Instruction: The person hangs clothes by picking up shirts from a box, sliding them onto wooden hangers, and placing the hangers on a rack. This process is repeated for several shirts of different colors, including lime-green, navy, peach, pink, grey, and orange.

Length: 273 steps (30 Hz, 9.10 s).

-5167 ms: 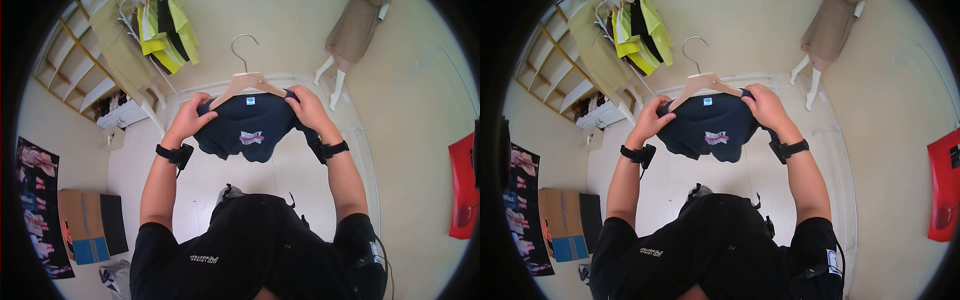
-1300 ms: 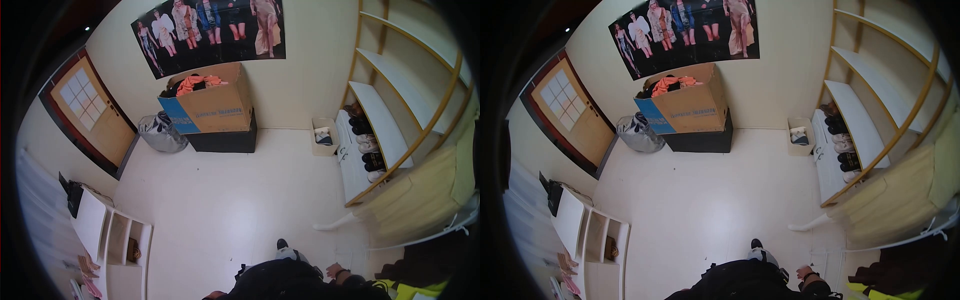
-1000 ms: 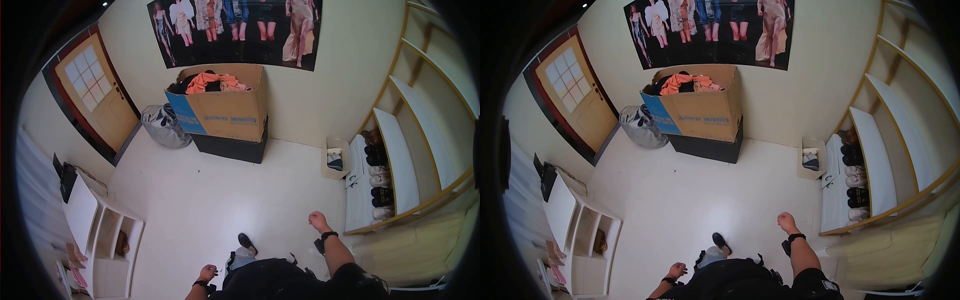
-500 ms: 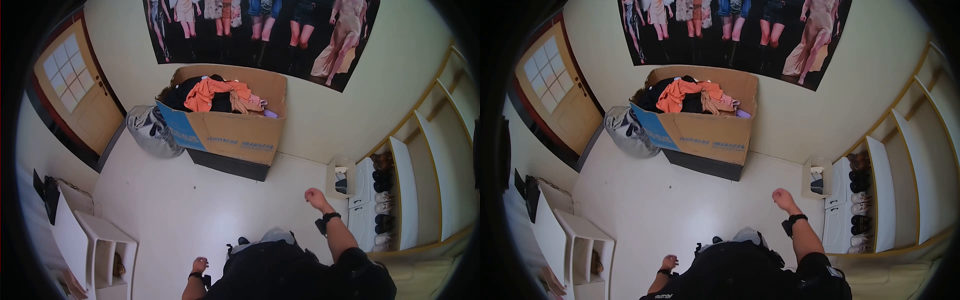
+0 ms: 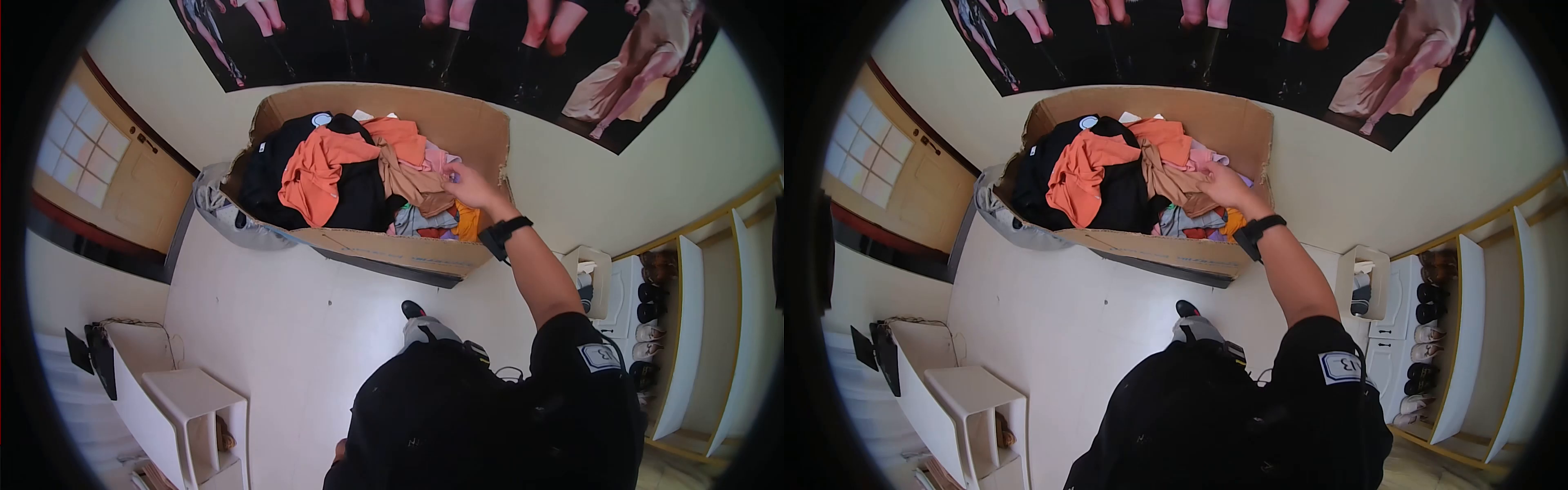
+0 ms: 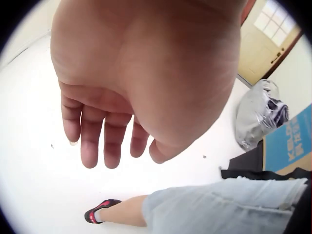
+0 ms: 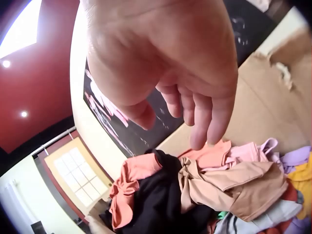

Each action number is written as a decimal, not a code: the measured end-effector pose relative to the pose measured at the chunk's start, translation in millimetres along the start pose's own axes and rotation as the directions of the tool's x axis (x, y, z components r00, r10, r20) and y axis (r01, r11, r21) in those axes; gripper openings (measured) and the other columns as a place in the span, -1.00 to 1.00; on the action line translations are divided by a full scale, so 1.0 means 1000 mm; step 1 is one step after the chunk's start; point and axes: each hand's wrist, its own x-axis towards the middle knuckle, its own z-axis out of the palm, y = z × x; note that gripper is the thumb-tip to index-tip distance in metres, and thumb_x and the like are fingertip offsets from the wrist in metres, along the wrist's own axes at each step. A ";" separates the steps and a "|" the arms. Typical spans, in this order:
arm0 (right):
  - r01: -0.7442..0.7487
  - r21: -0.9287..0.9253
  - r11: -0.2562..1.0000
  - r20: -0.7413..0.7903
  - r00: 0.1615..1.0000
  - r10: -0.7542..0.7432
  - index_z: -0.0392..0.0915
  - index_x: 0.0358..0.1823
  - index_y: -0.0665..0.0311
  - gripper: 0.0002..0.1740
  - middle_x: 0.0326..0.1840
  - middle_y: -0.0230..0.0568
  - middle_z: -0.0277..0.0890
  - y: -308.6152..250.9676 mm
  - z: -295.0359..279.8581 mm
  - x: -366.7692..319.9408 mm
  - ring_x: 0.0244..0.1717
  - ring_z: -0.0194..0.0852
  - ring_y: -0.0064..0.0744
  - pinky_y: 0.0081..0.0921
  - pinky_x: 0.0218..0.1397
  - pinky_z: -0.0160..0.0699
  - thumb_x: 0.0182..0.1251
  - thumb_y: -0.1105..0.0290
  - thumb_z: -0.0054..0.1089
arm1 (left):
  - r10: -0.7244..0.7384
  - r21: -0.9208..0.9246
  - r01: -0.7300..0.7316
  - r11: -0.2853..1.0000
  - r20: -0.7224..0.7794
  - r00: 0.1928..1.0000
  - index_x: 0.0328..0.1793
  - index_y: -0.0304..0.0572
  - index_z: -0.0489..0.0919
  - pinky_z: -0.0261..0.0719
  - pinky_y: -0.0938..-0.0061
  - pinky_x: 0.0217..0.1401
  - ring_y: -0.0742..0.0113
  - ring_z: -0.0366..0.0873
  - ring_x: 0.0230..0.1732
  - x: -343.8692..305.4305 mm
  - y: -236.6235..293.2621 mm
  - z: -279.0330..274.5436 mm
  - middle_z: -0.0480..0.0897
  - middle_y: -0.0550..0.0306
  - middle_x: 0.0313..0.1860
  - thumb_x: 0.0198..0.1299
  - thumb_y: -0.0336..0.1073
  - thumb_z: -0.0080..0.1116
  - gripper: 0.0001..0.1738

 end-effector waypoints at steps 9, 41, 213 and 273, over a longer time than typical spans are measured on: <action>-0.469 0.074 0.880 0.574 0.742 0.347 0.44 -0.06 0.41 -0.64 -0.47 -0.19 0.55 0.037 0.114 0.094 -0.48 0.52 -0.46 -0.50 -0.42 0.51 0.18 0.34 0.21 | -0.673 -0.734 0.594 0.329 0.259 0.693 -0.17 -0.33 0.60 0.55 0.50 -0.31 0.35 0.61 -0.33 0.057 0.035 -0.026 0.65 0.05 -0.28 0.28 -0.16 0.02 -0.67; -0.512 0.598 0.617 0.796 0.475 -0.377 0.29 0.13 0.35 -0.59 0.11 -0.14 0.38 -0.167 0.118 -0.020 0.15 0.37 -0.42 -0.48 0.15 0.43 0.29 0.49 0.14 | -0.421 -0.934 -0.356 0.040 -0.339 0.841 0.30 -0.47 0.29 0.22 0.36 0.36 0.20 0.35 0.29 0.206 0.124 -0.490 0.43 -0.02 0.26 0.28 -0.18 0.02 -0.42; -0.895 0.410 0.176 -0.722 -0.437 -0.537 0.23 0.20 0.24 -0.47 0.00 -0.02 0.36 -1.084 0.750 -1.124 -0.25 0.53 -0.35 -0.48 -0.23 0.59 0.20 0.75 -0.01 | 0.600 -0.884 -0.423 -0.197 0.232 -0.766 -0.44 -0.25 0.50 0.31 0.63 -0.46 0.60 0.31 -0.54 -0.903 0.013 -0.106 0.45 0.35 -0.59 0.01 -0.39 0.12 -0.91; -0.950 0.297 0.099 -0.921 -0.257 0.292 0.41 0.15 0.27 -0.47 0.05 -0.02 0.47 -0.972 0.356 -1.341 0.00 0.47 -0.01 -0.29 0.07 0.45 0.07 0.68 0.10 | 0.314 -0.661 -0.296 -0.690 0.095 -0.945 -0.38 -0.15 0.50 0.42 0.22 -0.34 -0.01 0.51 -0.36 -0.837 0.340 0.018 0.58 0.04 -0.48 0.13 -0.12 0.17 -0.74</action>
